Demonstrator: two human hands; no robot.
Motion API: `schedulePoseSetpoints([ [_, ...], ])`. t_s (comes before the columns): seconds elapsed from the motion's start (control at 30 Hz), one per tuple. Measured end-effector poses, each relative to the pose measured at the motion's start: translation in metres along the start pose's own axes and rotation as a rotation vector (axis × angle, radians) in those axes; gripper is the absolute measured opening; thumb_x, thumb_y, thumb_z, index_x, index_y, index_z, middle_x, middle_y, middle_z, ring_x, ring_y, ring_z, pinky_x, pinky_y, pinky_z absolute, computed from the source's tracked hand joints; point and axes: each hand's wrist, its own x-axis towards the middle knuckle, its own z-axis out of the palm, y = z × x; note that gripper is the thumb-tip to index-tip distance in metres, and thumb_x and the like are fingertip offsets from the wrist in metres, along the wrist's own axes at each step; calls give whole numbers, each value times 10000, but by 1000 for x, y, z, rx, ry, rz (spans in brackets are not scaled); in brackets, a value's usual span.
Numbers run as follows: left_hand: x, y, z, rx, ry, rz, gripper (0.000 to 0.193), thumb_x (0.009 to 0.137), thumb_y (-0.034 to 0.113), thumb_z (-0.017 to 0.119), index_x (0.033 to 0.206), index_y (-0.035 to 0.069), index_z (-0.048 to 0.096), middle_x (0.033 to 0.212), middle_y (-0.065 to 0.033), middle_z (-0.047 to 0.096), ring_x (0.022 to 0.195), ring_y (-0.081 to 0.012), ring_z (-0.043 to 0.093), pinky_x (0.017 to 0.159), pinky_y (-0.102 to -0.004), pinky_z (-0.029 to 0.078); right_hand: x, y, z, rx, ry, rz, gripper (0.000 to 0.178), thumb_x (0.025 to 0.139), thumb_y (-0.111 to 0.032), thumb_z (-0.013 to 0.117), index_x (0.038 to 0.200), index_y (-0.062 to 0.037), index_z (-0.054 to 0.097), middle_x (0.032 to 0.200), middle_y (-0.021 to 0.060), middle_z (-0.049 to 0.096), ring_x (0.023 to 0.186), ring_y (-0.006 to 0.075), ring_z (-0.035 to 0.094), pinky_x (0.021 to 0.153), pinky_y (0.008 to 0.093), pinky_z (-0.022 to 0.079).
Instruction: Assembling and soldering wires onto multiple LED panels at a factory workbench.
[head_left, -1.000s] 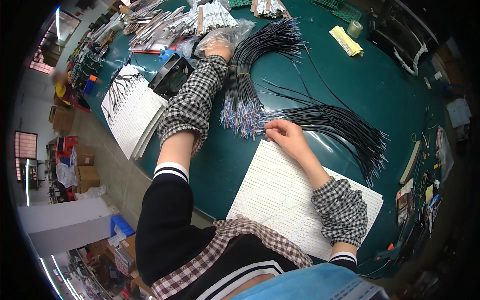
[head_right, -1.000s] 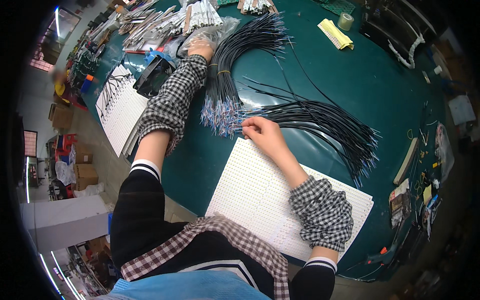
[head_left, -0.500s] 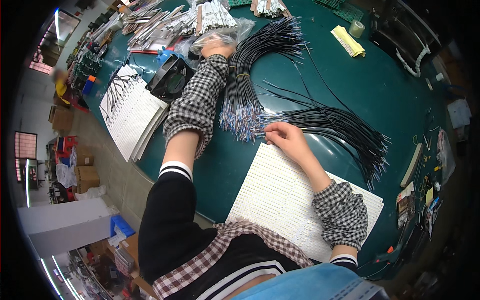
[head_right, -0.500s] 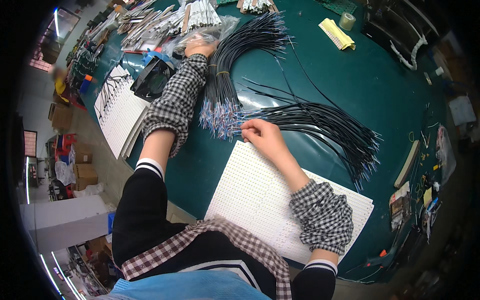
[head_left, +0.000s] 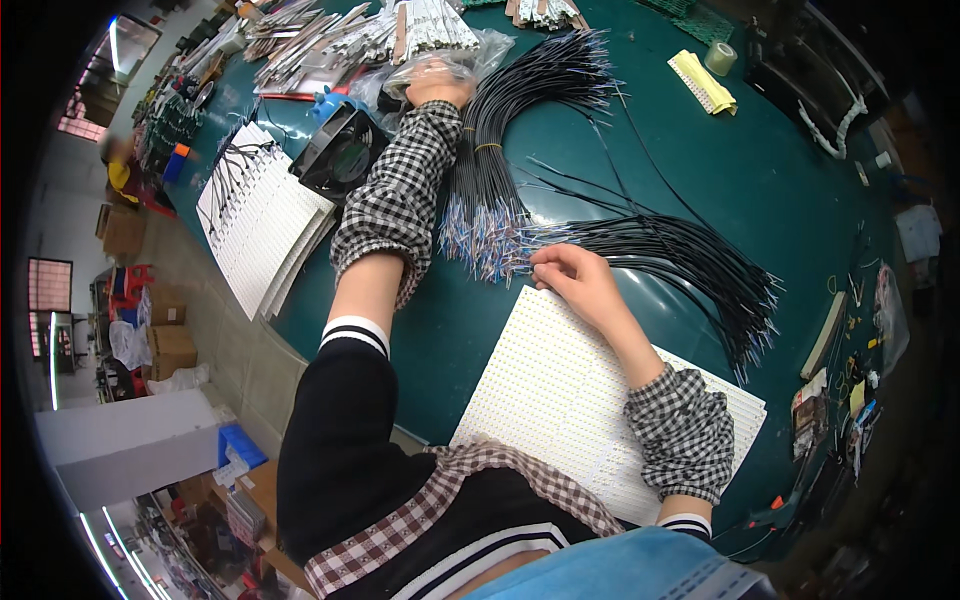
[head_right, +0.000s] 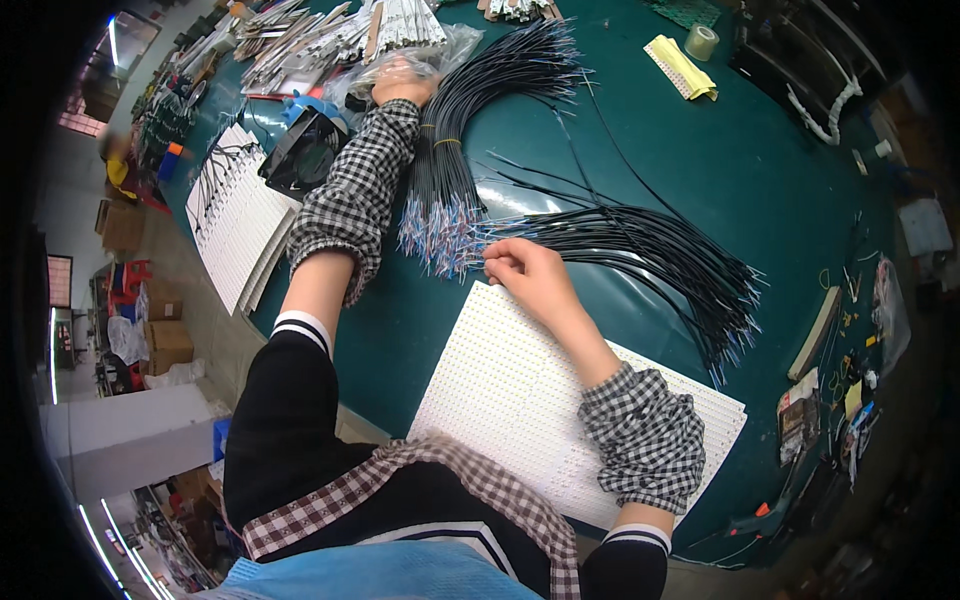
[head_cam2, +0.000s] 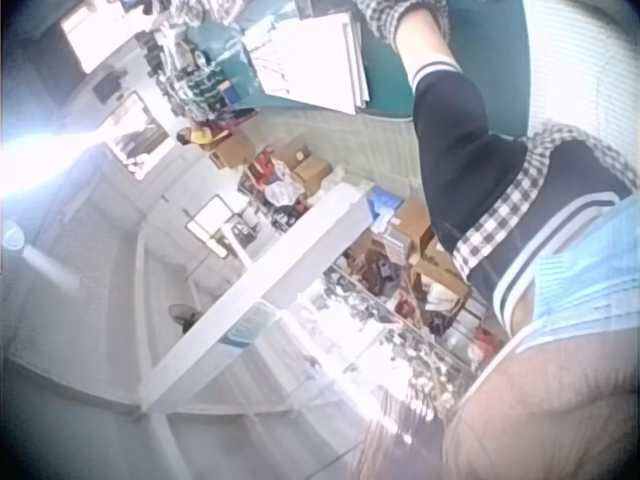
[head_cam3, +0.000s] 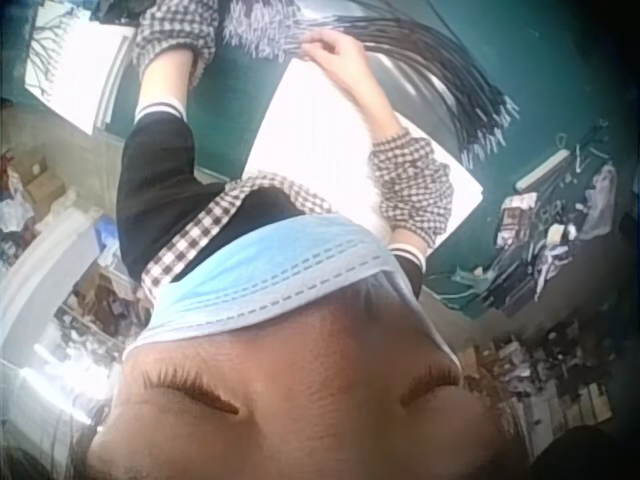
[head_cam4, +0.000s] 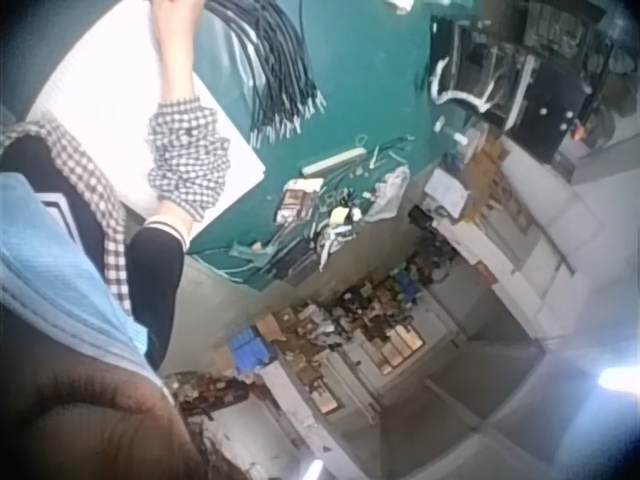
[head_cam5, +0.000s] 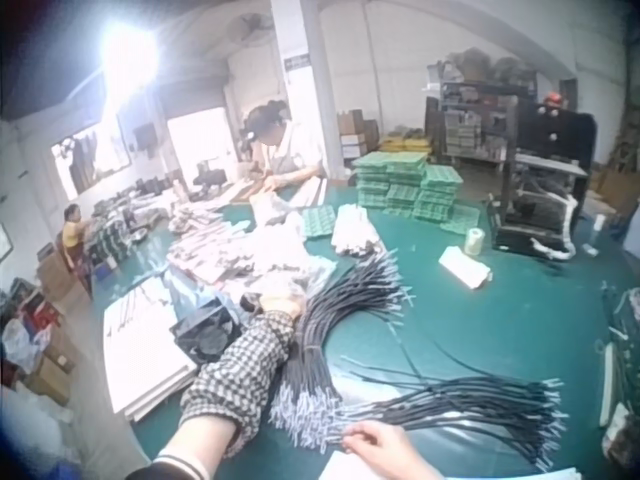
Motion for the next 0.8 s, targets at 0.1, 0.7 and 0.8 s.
schedulePoseSetpoints([
  [0.1, -14, 3, -9, -73, 56, 79, 704, 742, 605, 595, 1188, 61, 553, 1155, -134, 588, 1069, -250, 575, 893, -338, 479, -1, 3, -2, 11, 5, 18, 176, 847, -94, 596, 977, 21, 629, 803, 58, 667, 717, 99, 640, 670, 221, 497],
  [0.7, 5, -26, -7, -626, 296, 384, 524, 644, 344, 722, 1066, 47, 630, 1019, -196, 638, 988, -320, 597, 897, -392, 448, 4, -3, -5, 90, -42, 61, 178, 873, -48, 584, 1025, 43, 606, 842, 62, 648, 775, 109, 631, 716, 218, 510],
  [0.8, -8, -29, -5, -766, 372, 382, 588, 584, 363, 764, 1070, 57, 637, 1065, -180, 627, 1045, -319, 569, 926, -394, 434, 2, -5, -2, 69, -38, 101, 185, 875, -41, 581, 1042, 38, 597, 865, 63, 646, 805, 107, 626, 737, 212, 504],
])
